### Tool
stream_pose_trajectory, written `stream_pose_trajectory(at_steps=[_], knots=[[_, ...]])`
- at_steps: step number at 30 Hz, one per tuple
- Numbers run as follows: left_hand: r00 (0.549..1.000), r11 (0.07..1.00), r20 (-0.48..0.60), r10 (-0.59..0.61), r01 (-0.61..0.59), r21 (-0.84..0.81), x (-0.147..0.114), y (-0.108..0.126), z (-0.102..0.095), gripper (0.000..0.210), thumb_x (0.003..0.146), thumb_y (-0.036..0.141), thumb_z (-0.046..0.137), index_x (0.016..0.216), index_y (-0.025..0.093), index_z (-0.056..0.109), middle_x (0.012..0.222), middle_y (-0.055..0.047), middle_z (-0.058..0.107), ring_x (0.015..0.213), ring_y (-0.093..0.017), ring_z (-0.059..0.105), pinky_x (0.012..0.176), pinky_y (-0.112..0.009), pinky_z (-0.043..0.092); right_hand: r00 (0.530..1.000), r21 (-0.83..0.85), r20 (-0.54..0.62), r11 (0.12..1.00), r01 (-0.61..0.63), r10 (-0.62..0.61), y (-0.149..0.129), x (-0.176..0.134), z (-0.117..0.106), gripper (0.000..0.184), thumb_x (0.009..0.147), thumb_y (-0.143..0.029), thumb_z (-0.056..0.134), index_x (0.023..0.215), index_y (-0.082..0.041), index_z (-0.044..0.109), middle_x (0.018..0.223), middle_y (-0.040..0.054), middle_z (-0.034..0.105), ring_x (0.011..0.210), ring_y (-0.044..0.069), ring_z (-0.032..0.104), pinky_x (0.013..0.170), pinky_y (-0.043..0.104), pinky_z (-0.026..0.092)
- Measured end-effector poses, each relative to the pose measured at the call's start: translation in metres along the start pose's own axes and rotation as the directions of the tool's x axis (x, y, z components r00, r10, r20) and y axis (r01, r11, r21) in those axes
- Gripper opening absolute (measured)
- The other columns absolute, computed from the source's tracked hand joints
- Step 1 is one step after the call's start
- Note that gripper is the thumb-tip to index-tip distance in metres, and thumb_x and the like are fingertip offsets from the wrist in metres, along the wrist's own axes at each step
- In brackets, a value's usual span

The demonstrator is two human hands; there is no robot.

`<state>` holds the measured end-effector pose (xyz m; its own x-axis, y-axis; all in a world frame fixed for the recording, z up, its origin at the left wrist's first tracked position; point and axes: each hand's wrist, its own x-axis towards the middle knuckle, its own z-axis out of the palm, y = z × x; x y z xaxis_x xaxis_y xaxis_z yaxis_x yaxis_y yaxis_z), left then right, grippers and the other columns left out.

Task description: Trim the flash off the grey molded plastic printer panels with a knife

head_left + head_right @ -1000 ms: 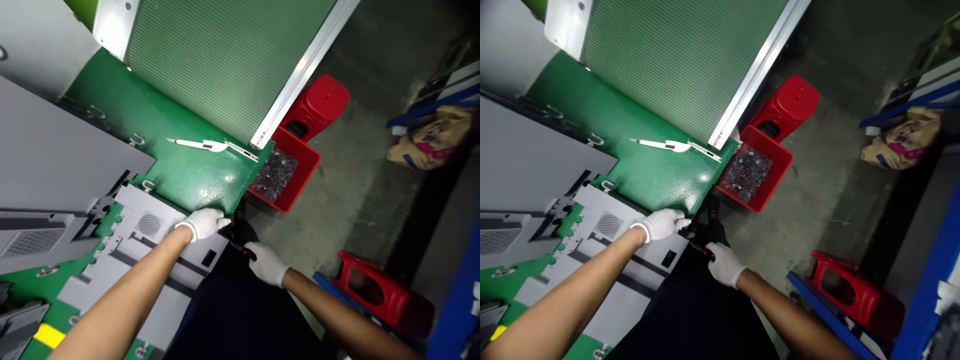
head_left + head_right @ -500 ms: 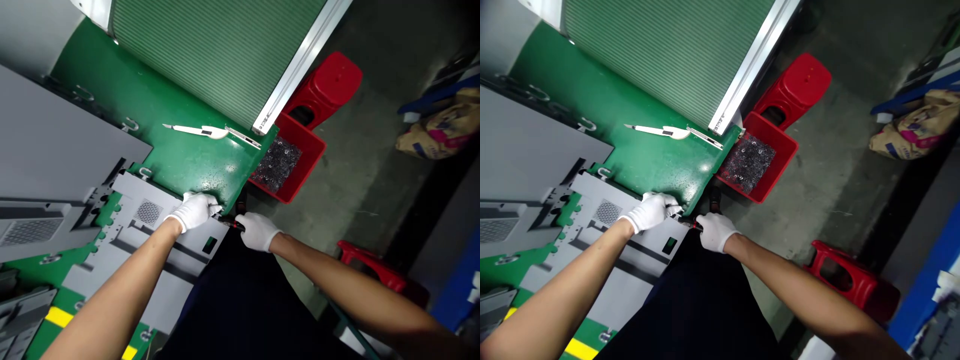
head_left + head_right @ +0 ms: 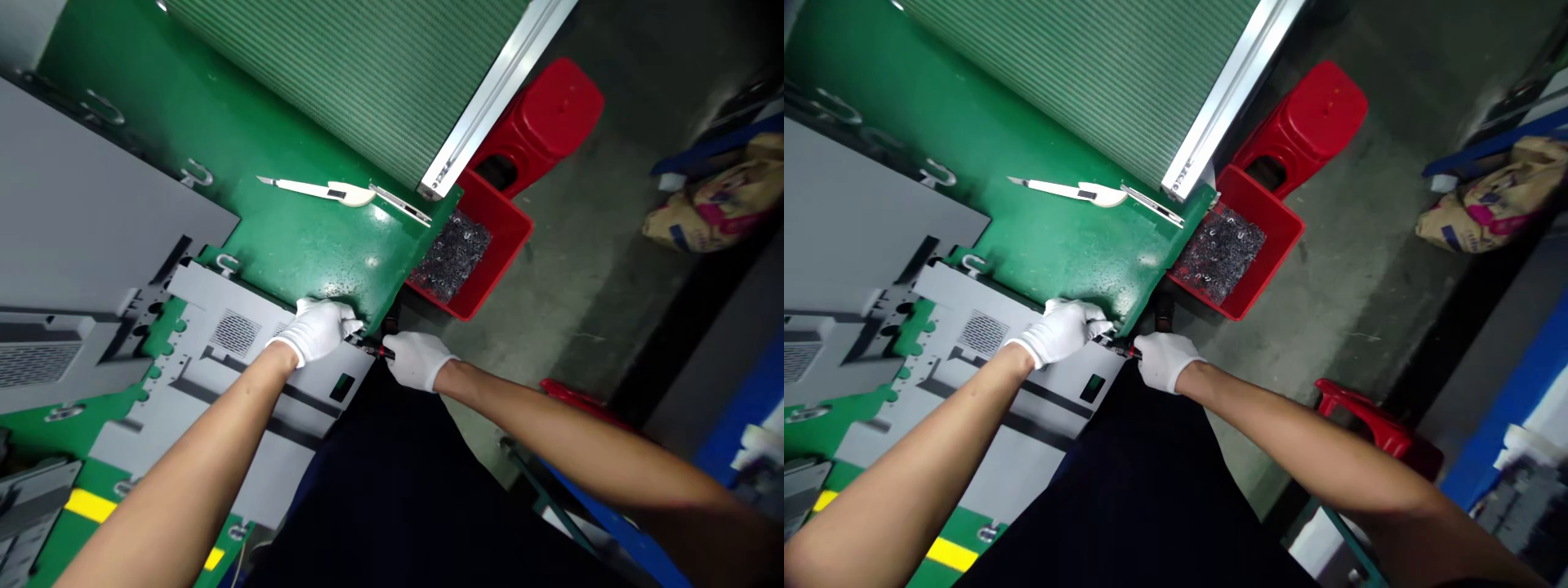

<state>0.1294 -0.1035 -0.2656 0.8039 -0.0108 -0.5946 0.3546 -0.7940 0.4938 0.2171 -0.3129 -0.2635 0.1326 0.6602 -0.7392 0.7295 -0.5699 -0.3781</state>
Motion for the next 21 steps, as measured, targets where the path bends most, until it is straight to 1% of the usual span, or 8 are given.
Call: stream_pose_trajectory(at_steps=[3,5,10,13,15,17,19,21], knots=[[1.0,1.0,-0.014,0.003,-0.003,0.013,0.0,0.0,0.001,0.043,0.096,0.049,0.043,0.078,0.019,0.067,0.075,-0.006,0.07,0.071,-0.019,0.06,0.078,-0.035,0.033,1.0,-0.028,-0.012,0.999,-0.024,0.024,-0.003,0.002,0.0,0.029,0.094,-0.044,0.043,0.102,-0.024,0.064,0.099,0.0096,0.073,0.088,0.03,0.071,0.071,0.037,0.05],[1.0,1.0,-0.011,-0.001,0.001,0.015,0.001,0.0,0.002,0.041,0.096,0.048,0.044,0.078,0.019,0.067,0.077,-0.006,0.071,0.073,-0.02,0.061,0.078,-0.035,0.033,0.999,-0.063,-0.015,0.997,-0.035,0.034,-0.004,0.003,0.001,0.032,0.095,-0.044,0.042,0.103,-0.022,0.064,0.097,0.0121,0.074,0.087,0.031,0.072,0.072,0.039,0.052],[1.0,1.0,0.007,0.004,-0.004,-0.018,0.005,-0.001,0.004,0.031,0.093,0.044,0.051,0.088,0.022,0.072,0.087,-0.005,0.075,0.086,-0.023,0.065,0.086,-0.04,0.029,0.999,-0.188,0.001,0.982,0.038,-0.038,0.005,0.013,-0.002,0.027,0.096,-0.029,0.041,0.106,-0.016,0.063,0.097,0.0165,0.074,0.086,0.033,0.073,0.074,0.043,0.053],[0.999,0.998,0.052,-0.015,0.018,-0.058,0.007,0.0,0.001,0.03,0.092,0.043,0.053,0.088,0.021,0.072,0.09,-0.004,0.076,0.088,-0.023,0.065,0.086,-0.041,0.028,0.994,-0.239,-0.005,0.966,0.1,-0.105,0.013,0.019,-0.01,0.028,0.096,-0.023,0.039,0.106,-0.015,0.064,0.1,0.0179,0.073,0.091,0.033,0.072,0.078,0.044,0.053],[0.995,0.996,0.087,-0.038,0.045,-0.081,0.007,0.0,-0.003,0.03,0.092,0.044,0.053,0.088,0.021,0.072,0.09,-0.004,0.076,0.087,-0.023,0.066,0.086,-0.041,0.03,0.993,-0.228,0.003,0.967,0.115,-0.118,0.015,0.02,-0.014,0.027,0.095,-0.023,0.04,0.106,-0.016,0.064,0.103,0.0172,0.072,0.093,0.032,0.071,0.08,0.043,0.052],[0.99,0.991,0.131,-0.055,0.071,-0.117,0.005,-0.001,-0.008,0.03,0.091,0.046,0.054,0.09,0.021,0.071,0.09,-0.003,0.076,0.085,-0.022,0.065,0.086,-0.039,0.032,0.994,-0.182,0.006,0.977,0.11,-0.11,0.012,0.016,-0.014,0.025,0.094,-0.025,0.044,0.106,-0.019,0.064,0.105,0.0148,0.072,0.093,0.03,0.071,0.08,0.041,0.052],[0.986,0.984,0.162,-0.035,0.062,-0.168,0.003,-0.003,-0.01,0.032,0.091,0.047,0.054,0.091,0.02,0.071,0.09,-0.004,0.075,0.084,-0.021,0.065,0.085,-0.037,0.036,0.995,-0.132,-0.022,0.987,0.095,-0.099,0.006,0.012,-0.011,0.023,0.092,-0.029,0.047,0.106,-0.021,0.063,0.106,0.0128,0.071,0.092,0.029,0.07,0.076,0.038,0.053],[0.987,0.978,0.161,-0.003,0.037,-0.206,0.001,-0.006,-0.011,0.034,0.091,0.049,0.054,0.091,0.019,0.071,0.09,-0.004,0.074,0.083,-0.02,0.064,0.084,-0.034,0.039,0.995,-0.109,-0.061,0.991,0.073,-0.08,-0.001,0.008,-0.007,0.022,0.091,-0.029,0.048,0.105,-0.021,0.062,0.105,0.0124,0.071,0.09,0.029,0.07,0.072,0.037,0.053]])
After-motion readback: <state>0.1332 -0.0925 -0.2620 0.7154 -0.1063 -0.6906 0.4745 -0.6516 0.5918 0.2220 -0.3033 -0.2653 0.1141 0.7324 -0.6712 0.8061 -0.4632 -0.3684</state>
